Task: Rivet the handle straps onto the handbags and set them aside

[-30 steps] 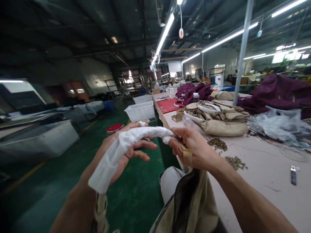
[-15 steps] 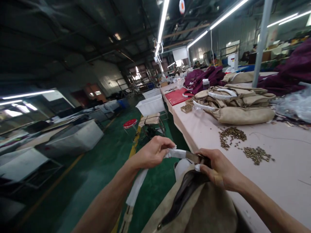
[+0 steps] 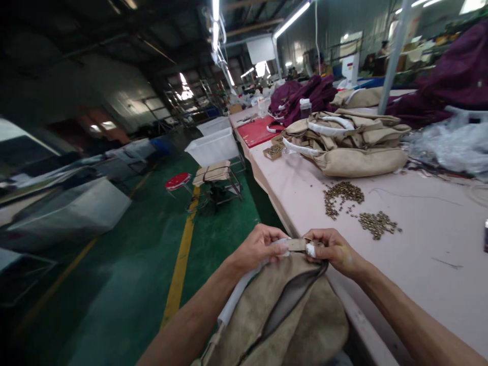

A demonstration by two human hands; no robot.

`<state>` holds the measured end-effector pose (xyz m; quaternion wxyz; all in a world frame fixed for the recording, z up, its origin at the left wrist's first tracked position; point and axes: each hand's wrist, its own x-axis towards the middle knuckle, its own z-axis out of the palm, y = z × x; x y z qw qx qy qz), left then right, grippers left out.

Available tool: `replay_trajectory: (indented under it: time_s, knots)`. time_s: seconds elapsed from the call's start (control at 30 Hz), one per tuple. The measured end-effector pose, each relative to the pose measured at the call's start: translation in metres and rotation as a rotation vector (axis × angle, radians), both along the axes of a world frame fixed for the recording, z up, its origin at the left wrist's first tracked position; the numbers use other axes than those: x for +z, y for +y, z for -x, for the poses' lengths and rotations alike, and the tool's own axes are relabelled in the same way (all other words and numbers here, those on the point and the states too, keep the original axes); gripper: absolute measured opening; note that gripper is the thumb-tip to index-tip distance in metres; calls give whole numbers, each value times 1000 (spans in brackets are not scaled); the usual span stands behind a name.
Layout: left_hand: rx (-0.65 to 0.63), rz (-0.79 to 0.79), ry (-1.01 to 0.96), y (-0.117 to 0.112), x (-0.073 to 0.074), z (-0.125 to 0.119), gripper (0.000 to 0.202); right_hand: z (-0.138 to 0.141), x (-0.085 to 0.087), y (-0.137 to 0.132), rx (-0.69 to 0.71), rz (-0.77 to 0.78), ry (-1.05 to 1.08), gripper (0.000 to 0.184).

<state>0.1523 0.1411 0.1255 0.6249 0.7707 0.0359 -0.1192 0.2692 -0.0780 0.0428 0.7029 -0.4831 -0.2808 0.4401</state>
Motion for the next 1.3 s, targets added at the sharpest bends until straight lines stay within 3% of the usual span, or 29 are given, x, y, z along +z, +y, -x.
replay_trajectory:
  time_s: [0.13,0.33,0.4,0.53,0.63,0.7,0.8,1.07,1.3]
  knots:
    - [46,206,39,-11,-18,-3,52,-6,-17,-5,-11,17,128,47]
    - [59,178,52,-22,-28,-12,43,-17,-18,-16,-43,82,106,44]
    - [99,194,72,-24,-33,-16,43,-27,-20,-27,-109,129,-40,43]
    - [152,249,101,-23,-45,-20,43,-62,-30,-76,-451,433,-561,37]
    - [134,280,117,-25,-53,-21,42,-87,-36,-118,-635,612,-726,30]
    - [115,276,137,-29,-58,-20,41,-98,-37,-132,-671,674,-820,28]
    - [91,245,144,-36,-65,-19,39,-108,-38,-121,-593,684,-953,24]
    - [118,262,147,-38,-77,-12,36,-129,-48,-34,-302,622,-1192,24]
    - [150,342,137,-32,-79,-11,37,-141,-34,-26,-39,578,-1301,16]
